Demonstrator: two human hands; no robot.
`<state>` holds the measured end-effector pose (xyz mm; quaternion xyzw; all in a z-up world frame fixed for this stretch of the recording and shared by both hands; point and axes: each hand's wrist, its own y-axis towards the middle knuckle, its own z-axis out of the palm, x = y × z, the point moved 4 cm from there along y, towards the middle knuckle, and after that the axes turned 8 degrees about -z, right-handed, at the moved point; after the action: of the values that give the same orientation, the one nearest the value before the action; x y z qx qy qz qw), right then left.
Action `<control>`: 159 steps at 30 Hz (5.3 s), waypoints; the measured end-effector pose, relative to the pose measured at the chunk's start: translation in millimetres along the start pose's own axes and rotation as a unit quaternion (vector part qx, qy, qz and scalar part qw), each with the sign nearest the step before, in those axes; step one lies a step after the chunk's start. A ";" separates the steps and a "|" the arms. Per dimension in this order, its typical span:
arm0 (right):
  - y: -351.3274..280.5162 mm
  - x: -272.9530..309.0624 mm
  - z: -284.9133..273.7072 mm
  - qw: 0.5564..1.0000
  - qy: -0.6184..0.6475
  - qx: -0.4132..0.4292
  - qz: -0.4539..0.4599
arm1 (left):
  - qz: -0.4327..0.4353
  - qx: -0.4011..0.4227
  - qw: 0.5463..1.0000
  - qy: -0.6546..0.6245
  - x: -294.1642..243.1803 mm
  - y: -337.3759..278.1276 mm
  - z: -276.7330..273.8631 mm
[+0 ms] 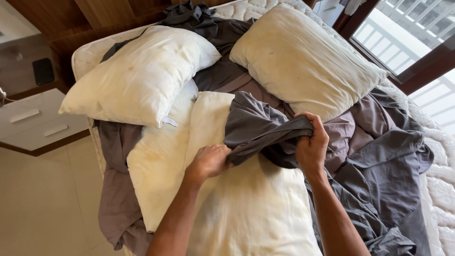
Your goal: The person inserts a white pillow into a gray pillowcase on a bed. They align the pillowcase opening, push the pillow inside, and smooth the fabric over the pillow's surface.
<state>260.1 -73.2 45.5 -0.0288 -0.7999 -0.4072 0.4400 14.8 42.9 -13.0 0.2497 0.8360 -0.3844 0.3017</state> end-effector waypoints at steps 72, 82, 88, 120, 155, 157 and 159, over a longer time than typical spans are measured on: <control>-64.9 -255.4 62.6 0.892 -0.243 0.327 0.197 | -0.026 -0.272 0.947 0.170 84.6 181.6 -14.0; 160.0 -186.7 24.0 0.996 -0.076 0.026 0.039 | 0.215 -0.541 0.813 -0.019 -47.8 160.7 -190.7; 156.2 -144.4 14.1 0.995 -0.094 0.026 -0.035 | 0.235 -0.514 0.819 0.101 -34.7 119.5 -173.5; 123.8 -36.3 51.3 0.986 -0.001 0.164 -0.036 | 0.197 -0.444 0.871 0.075 -28.5 148.9 -8.3; -2.2 -282.6 -59.8 0.916 0.135 -0.035 0.376 | 0.131 -0.430 0.888 0.100 19.2 107.6 -97.6; 43.7 -238.5 -90.5 0.913 0.152 -0.085 0.368 | 0.156 -0.468 0.856 0.156 3.3 92.9 -138.7; 77.6 -201.1 -112.6 0.907 0.168 -0.135 0.361 | 0.179 -0.502 0.820 0.211 -8.6 82.5 -171.3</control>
<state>491.0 -34.8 -20.6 -0.3060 -0.5861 -0.3236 0.6769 20.8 225.1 41.8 0.2844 0.8969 0.2110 0.2650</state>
